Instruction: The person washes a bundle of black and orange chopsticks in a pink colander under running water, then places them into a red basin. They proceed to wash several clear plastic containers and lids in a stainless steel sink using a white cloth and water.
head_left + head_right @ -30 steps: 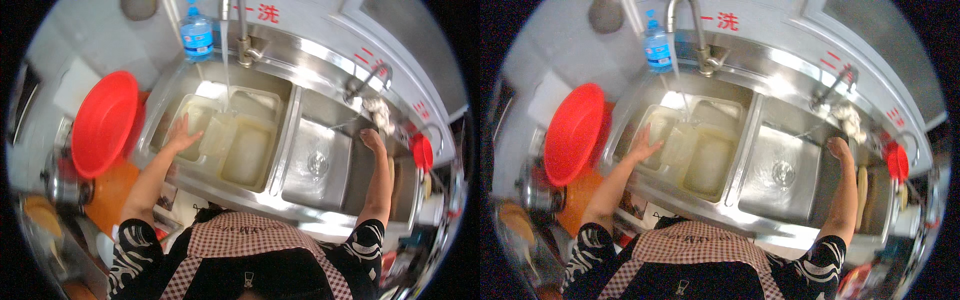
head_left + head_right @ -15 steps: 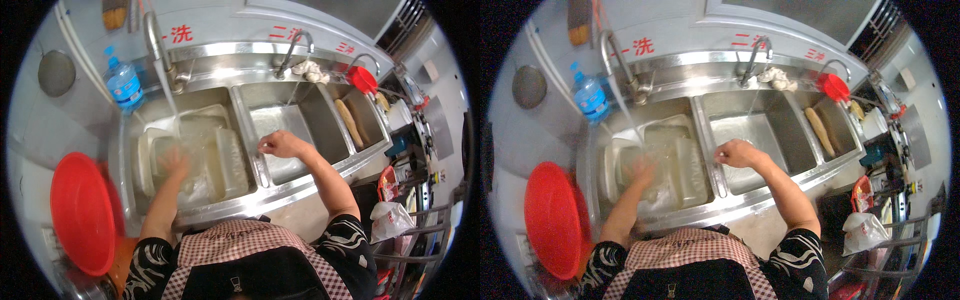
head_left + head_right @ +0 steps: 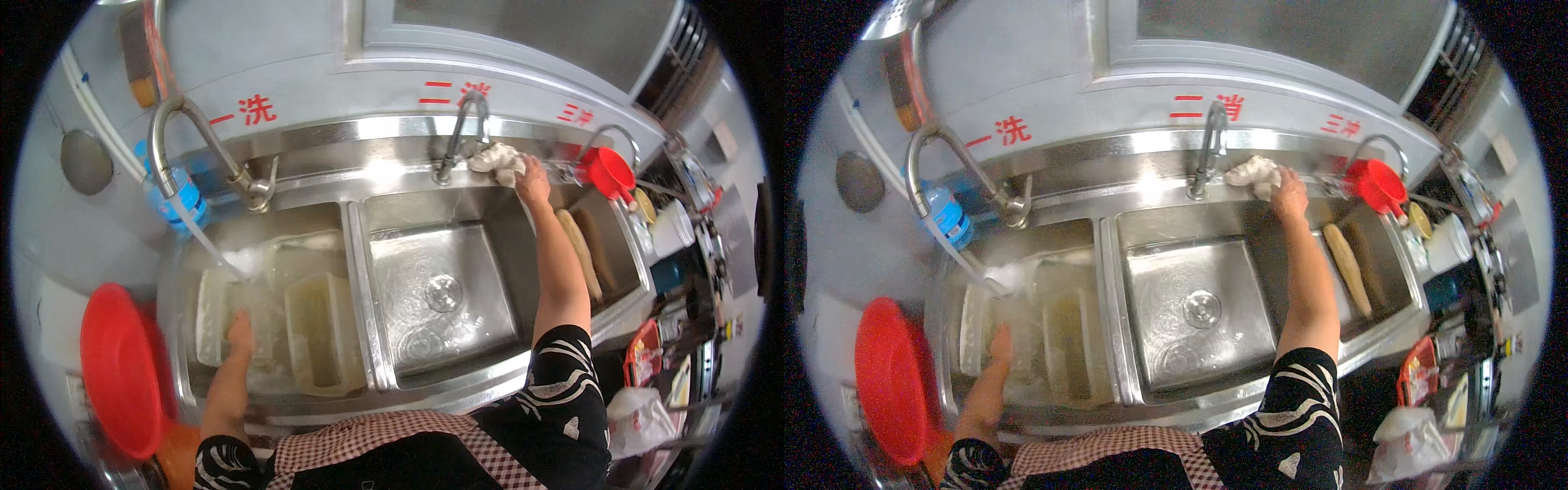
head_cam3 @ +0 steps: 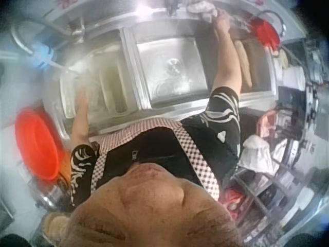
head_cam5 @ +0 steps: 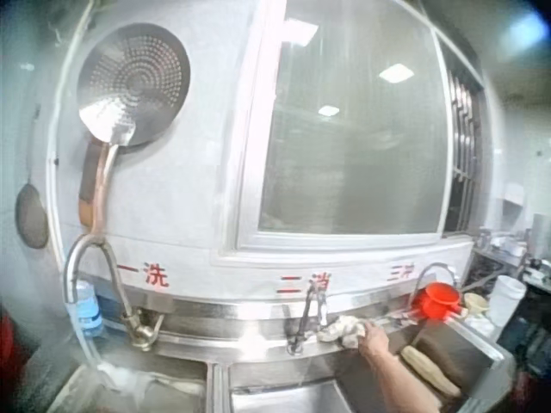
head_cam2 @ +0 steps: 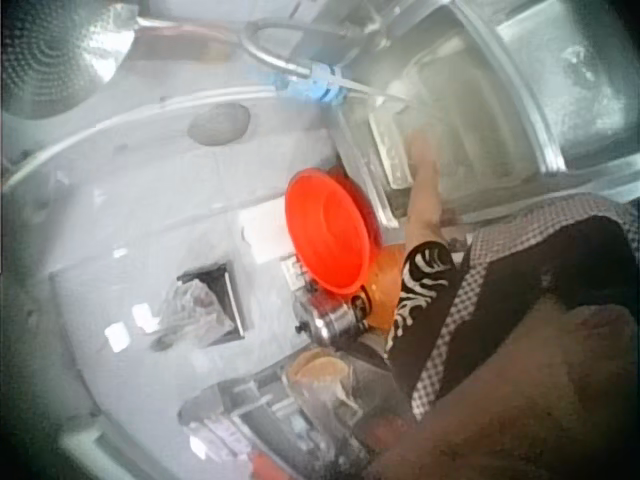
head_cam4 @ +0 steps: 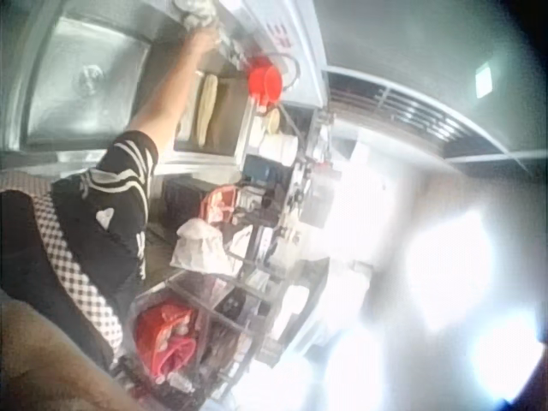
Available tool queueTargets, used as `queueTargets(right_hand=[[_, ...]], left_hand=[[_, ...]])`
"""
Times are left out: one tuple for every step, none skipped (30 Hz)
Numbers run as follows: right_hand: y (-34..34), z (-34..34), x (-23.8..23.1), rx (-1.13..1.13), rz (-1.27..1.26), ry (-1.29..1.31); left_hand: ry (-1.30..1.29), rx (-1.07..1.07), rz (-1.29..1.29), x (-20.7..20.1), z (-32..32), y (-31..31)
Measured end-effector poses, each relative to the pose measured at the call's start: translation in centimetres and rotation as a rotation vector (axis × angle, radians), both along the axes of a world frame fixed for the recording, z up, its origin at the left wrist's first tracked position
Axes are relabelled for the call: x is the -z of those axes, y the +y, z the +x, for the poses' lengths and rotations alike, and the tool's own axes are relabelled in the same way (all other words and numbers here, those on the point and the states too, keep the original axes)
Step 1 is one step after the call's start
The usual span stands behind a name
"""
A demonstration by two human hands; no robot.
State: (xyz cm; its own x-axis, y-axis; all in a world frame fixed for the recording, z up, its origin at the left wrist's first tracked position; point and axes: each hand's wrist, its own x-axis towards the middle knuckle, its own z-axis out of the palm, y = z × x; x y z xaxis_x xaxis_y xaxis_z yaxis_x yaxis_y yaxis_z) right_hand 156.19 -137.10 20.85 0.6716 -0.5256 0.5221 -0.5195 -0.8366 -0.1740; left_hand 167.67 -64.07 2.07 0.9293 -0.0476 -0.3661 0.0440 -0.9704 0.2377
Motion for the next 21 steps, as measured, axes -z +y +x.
queueTargets(right_hand=[[-0.8,1.5,0.7,-0.032,-0.057,-0.011],[-4.1,1.7,2.2,-0.080,-0.131,-0.010],[-6.8,1.9,3.9,-0.127,-0.202,-0.008],[-3.3,4.5,3.0,-0.088,-0.053,0.133],[-5.3,4.3,3.4,-0.116,-0.237,0.124],[-6.8,4.3,3.4,-0.056,-0.180,0.130],[-6.8,4.8,2.9,0.001,-0.121,0.130],[-5.0,5.4,2.1,-0.021,-0.099,0.102],[-3.6,4.3,0.7,-0.013,-0.085,0.083],[-2.2,3.0,-0.9,-0.014,-0.059,0.033],[-0.7,2.1,-2.0,-0.023,-0.035,-0.019],[-0.5,0.6,-2.5,-0.011,0.045,-0.021],[-0.9,-1.2,-2.8,0.005,0.126,-0.022],[-2.0,-2.9,-2.4,-0.168,0.367,-0.111],[-2.6,-3.5,-2.1,-0.356,0.613,-0.199],[1.8,-4.3,-2.8,-0.400,0.785,-0.227],[8.5,-4.9,-4.3,-0.439,0.956,-0.260],[10.8,-6.9,-4.7,-0.478,1.046,-0.328],[17.3,-6.9,-7.4,-0.373,1.098,-0.221],[19.8,-7.2,-7.5,-0.501,1.168,-0.244],[24.5,-6.7,-8.8,-0.546,1.267,-0.211]], left_hand=[[-0.054,0.009,0.052,0.9,-0.4,1.0],[-0.102,0.028,0.101,1.6,-0.9,1.4],[-0.201,0.271,0.307,1.3,-0.8,0.6],[-0.014,0.031,0.193,2.0,-1.2,3.1],[0.153,-0.151,0.029,3.0,-0.3,3.2],[0.067,-0.096,0.114,2.3,0.0,1.5],[0.068,-0.203,0.022,2.4,0.4,1.9],[0.061,-0.315,-0.069,2.7,0.5,2.7],[-0.017,-0.337,-0.118,0.1,0.0,1.2],[-0.100,-0.352,-0.170,-2.7,-0.6,-0.3],[-0.199,-0.301,-0.115,-2.8,-0.8,-0.7],[-0.293,-0.234,-0.067,-2.6,-0.8,-1.3],[-0.386,-0.164,-0.019,-2.4,-0.8,-1.3],[-0.450,-0.008,0.030,1.2,0.2,-0.4],[-0.523,0.136,0.086,7.0,1.8,1.1],[-0.497,0.186,0.129,8.0,1.6,1.3],[-0.476,0.233,0.168,8.6,1.5,1.7],[-0.371,0.224,0.147,5.9,0.9,-2.3],[-0.236,0.248,0.151,4.0,0.3,-3.0],[-0.108,0.292,0.138,2.2,0.4,-4.2],[0.023,0.324,0.136,0.6,0.2,-4.5]])
